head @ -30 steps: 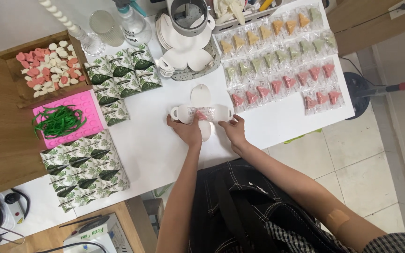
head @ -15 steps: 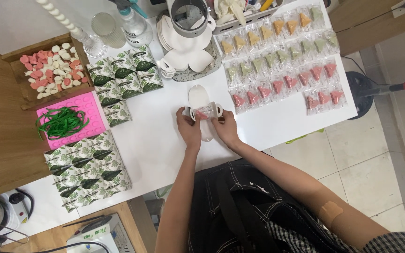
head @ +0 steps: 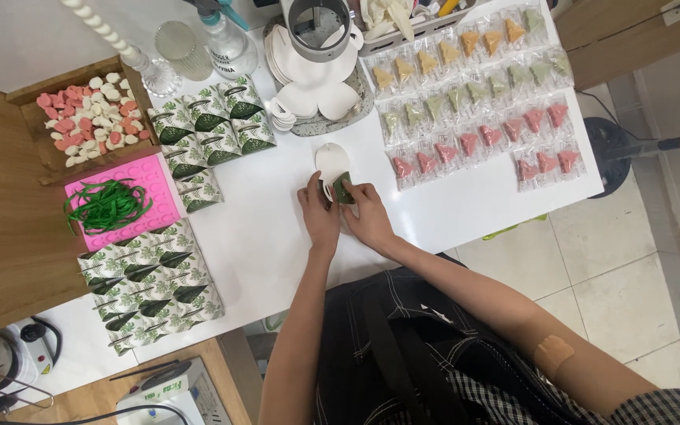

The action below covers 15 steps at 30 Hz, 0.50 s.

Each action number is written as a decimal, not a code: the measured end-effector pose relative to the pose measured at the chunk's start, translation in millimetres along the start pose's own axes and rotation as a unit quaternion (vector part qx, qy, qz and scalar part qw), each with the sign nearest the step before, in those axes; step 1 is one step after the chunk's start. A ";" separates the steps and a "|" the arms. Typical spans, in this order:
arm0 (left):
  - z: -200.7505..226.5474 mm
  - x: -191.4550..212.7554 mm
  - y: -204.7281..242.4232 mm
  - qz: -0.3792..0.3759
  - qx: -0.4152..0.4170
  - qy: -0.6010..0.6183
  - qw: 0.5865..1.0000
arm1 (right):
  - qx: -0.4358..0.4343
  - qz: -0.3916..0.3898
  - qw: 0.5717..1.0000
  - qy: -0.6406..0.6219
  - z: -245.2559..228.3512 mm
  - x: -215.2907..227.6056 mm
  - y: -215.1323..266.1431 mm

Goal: The recorder is assembling small paper gift boxes and placing packaged items inside them.

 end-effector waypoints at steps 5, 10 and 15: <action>31.2 27.1 9.3 -0.019 -0.130 -0.062 0.989 | -0.017 0.001 0.999 -0.040 0.2 9.5 -1.2; 39.0 36.5 15.1 -0.070 -0.225 -0.026 0.972 | -0.046 -0.016 0.996 -0.070 -0.4 15.4 -0.3; 30.6 32.4 6.7 -0.097 -0.191 -0.016 0.977 | -0.040 -0.020 0.996 -0.071 -14.4 17.9 -3.8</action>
Point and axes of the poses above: each hand's wrist, its own y-axis away from the middle knuckle, its own x-axis out of the back of the hand, z = x × y, the point moved 5 cm from there along -y, towards the middle knuckle, and after that the axes turned 14 degrees about -y, right-handed, at the moved point
